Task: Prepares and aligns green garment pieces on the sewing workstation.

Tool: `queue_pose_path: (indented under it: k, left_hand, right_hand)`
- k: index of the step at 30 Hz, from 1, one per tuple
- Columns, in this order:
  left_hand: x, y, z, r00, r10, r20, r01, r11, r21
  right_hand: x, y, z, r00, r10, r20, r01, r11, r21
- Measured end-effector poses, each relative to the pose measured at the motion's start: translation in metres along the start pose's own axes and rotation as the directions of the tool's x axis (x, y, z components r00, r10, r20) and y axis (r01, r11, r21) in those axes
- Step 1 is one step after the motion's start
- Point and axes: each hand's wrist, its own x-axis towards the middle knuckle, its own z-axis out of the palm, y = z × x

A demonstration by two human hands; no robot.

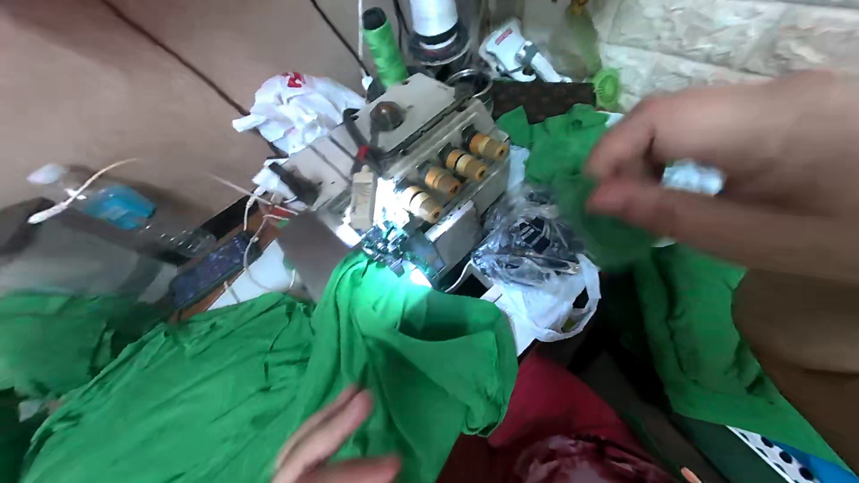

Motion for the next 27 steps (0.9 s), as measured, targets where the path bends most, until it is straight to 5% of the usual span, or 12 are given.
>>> queue_pose_path:
  k: [3, 7, 16, 23, 27]
  left_hand:
    - [0.014, -0.022, 0.042, 0.998, 0.012, 0.064, -0.009, 0.999, -0.035]
    - [0.015, -0.041, 0.072, 0.993, -0.117, 0.034, 0.122, 0.943, -0.311]
    - [-0.003, -0.054, 0.059, 0.962, -0.273, 0.027, 0.265, 0.900, -0.346]
    - [-0.048, -0.047, 0.007, 0.915, -0.401, 0.034, 0.403, 0.914, -0.055]
    - [-0.050, -0.035, 0.001, 0.953, -0.299, 0.050, 0.274, 0.918, 0.288]
  right_hand:
    - [-0.001, -0.023, 0.044, 0.979, -0.155, 0.134, 0.112, 0.953, 0.281]
    - [0.001, -0.022, 0.101, 0.947, -0.189, 0.259, -0.018, 0.776, 0.630]
    - [-0.001, -0.013, 0.144, 0.931, 0.094, 0.353, -0.343, 0.556, 0.757]
    - [-0.012, -0.002, 0.127, 0.916, 0.321, 0.239, -0.388, 0.562, 0.730]
    - [-0.025, -0.045, 0.141, 0.973, -0.011, 0.231, -0.147, 0.742, 0.655]
